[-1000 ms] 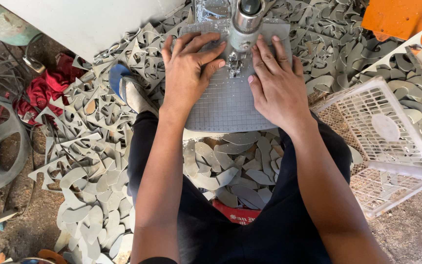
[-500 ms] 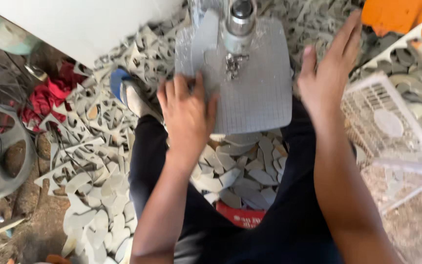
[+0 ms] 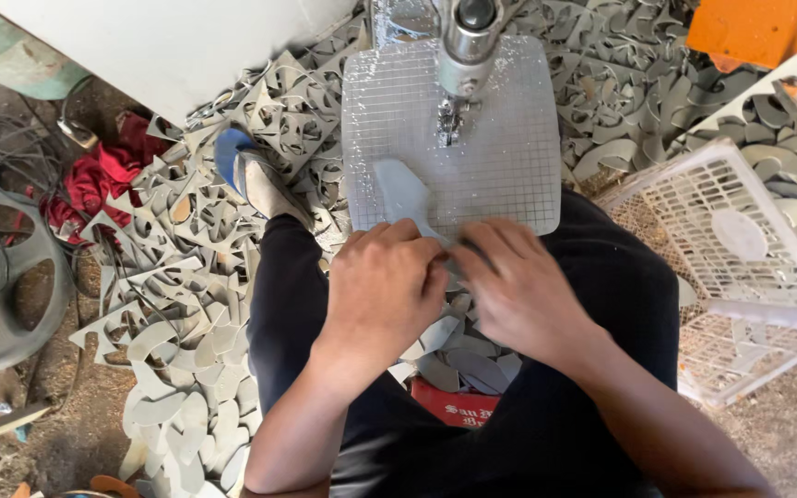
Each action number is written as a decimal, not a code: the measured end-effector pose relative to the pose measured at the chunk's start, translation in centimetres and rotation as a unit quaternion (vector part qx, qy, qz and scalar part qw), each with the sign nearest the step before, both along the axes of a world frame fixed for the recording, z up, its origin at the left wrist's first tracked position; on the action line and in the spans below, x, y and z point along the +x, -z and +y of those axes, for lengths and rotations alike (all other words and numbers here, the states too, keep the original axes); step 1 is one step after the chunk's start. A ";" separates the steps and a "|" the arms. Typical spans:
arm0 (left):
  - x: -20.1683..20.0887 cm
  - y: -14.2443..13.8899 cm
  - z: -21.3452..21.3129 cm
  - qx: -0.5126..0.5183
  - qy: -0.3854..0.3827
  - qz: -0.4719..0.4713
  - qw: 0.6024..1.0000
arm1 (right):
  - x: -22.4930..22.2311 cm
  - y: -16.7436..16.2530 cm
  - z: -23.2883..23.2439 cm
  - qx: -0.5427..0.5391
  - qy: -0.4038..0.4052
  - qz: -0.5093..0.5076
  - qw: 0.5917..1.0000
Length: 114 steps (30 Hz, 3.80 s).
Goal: The person repeatedly sews gray shoe insole pieces using a sewing machine. They place each piece under the needle, guide it through the machine, and remove it after stitching, continuing this cycle throughout the clip.
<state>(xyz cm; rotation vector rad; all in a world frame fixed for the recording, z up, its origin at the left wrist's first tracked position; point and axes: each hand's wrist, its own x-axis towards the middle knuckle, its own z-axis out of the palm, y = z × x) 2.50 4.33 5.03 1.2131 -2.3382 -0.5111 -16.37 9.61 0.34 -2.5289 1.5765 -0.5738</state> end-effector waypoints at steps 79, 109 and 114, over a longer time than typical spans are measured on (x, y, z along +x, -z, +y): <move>-1.9 5.7 -1.4 0.143 -0.024 0.334 0.931 | -4.2 1.2 -0.9 -0.281 0.081 -0.229 0.928; -1.0 4.3 -3.2 -0.043 -0.039 0.128 0.990 | -5.4 1.4 -3.7 -0.041 0.081 -0.100 0.991; -1.5 4.6 -3.5 -0.047 -0.049 0.126 0.990 | -5.5 1.7 -3.9 -0.048 0.088 -0.103 0.990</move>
